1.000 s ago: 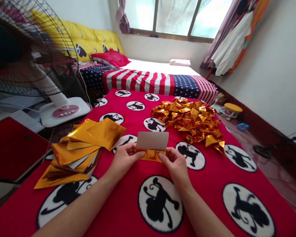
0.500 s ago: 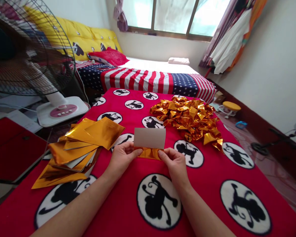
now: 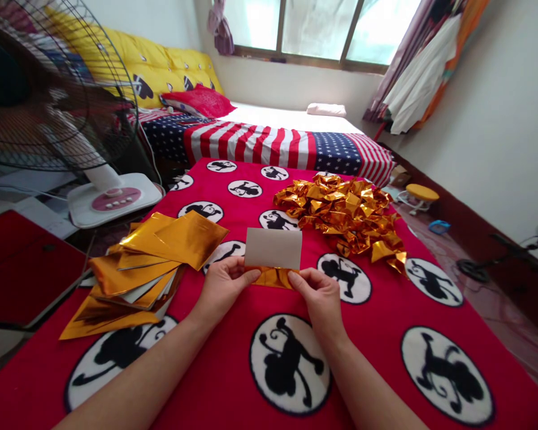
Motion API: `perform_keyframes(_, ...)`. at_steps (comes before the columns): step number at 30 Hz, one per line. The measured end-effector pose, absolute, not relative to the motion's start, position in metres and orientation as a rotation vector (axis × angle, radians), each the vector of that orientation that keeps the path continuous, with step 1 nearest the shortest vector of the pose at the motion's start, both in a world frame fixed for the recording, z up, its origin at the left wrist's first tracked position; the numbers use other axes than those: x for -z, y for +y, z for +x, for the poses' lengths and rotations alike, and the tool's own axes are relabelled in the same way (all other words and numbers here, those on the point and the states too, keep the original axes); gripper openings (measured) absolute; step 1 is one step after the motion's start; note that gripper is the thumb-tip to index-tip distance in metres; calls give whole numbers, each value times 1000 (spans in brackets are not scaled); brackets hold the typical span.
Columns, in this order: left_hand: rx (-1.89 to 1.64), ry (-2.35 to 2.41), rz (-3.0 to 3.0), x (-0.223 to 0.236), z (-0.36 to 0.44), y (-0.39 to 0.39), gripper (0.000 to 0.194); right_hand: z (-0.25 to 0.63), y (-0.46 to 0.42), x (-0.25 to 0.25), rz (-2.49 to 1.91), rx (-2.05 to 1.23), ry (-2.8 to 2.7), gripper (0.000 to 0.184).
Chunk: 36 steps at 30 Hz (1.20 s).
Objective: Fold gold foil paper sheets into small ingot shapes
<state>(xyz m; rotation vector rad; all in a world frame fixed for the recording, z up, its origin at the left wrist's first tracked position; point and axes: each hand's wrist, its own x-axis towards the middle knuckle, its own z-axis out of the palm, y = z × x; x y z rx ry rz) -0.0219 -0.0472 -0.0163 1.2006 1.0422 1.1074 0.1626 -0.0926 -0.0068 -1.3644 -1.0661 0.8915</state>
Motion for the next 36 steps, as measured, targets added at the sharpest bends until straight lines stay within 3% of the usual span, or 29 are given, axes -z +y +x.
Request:
perform_keyframes(8, -1114, 1113, 1263, 17, -22, -48, 32, 162, -94, 9, -1407, -857, -1088, 31)
perform_keyframes(14, -1115, 1338, 1514, 10, -19, -52, 34, 161, -93, 11, -1614, -633, -1258, 32)
perform_keyframes(28, -708, 1849, 2128, 2, -12, -65, 31, 154, -93, 4, -2014, -219, -1609, 20)
perform_keyframes(36, -839, 1467, 2430, 9, -18, -58, 10, 155, -93, 5, -2046, -243, -1614, 20)
